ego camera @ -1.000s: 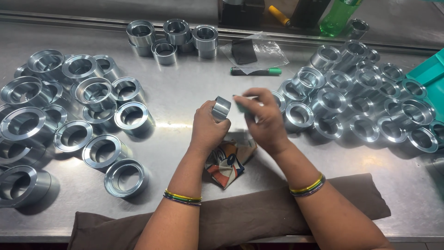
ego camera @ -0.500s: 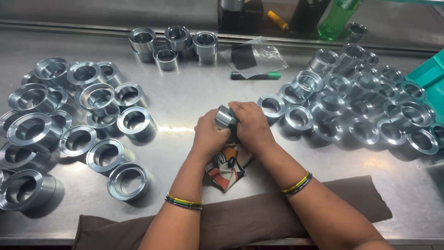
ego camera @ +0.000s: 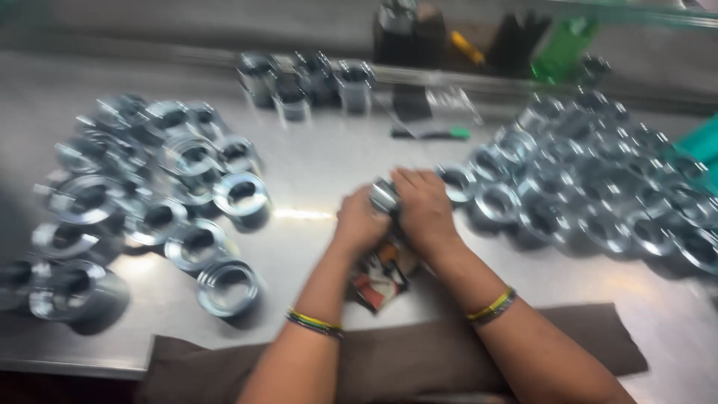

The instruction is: Inspecting and cleaning metal rings at a fabrication workstation.

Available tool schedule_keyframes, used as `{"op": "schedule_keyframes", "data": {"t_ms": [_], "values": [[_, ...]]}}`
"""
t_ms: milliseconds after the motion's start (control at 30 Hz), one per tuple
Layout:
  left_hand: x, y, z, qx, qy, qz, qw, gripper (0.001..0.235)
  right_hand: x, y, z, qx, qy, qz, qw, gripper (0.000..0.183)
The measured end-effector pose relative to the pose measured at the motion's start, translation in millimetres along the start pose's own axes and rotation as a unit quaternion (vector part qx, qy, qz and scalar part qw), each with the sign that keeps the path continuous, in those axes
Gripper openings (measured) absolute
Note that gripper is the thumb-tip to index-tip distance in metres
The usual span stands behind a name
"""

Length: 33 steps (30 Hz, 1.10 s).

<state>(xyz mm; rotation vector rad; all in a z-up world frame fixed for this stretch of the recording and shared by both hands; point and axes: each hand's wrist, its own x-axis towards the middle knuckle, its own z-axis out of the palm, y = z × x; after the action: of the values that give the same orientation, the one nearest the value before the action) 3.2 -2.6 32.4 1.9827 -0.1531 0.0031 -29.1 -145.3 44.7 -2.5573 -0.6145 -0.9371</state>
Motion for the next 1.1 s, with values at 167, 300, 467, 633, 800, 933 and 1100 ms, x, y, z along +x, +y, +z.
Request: {"op": "schedule_keyframes", "data": {"t_ms": [167, 300, 467, 633, 800, 933, 1100], "values": [[2, -2, 3, 0.021, -0.001, -0.044, 0.999, 0.034, 0, -10, -4, -0.037, 0.011, -0.008, 0.999, 0.05], [-3, 0, 0, 0.043, -0.014, -0.039, 0.998, 0.035, -4, 7, 13, -0.028, 0.017, 0.018, 0.999, 0.046], [-6, 6, -5, 0.039, -0.026, -0.054, 0.997, 0.033, 0, -3, 4, -0.026, 0.008, 0.014, 1.0, 0.046], [-3, 2, -6, 0.006, -0.022, -0.056, 0.998, 0.034, -1, -10, 4, -0.082, -0.017, 0.022, 0.996, 0.047], [-4, 4, -6, 0.026, -0.034, -0.058, 0.997, 0.034, -6, 1, 13, -0.112, -0.022, 0.032, 0.993, 0.049], [0, -11, 0, -0.046, -0.036, -0.055, 0.997, 0.033, -5, -5, 12, -0.099, -0.011, 0.001, 0.995, 0.052], [6, -16, 3, -0.006, -0.036, -0.068, 0.997, 0.033, -8, -6, 19, -0.107, -0.049, 0.05, 0.992, 0.053]]}}
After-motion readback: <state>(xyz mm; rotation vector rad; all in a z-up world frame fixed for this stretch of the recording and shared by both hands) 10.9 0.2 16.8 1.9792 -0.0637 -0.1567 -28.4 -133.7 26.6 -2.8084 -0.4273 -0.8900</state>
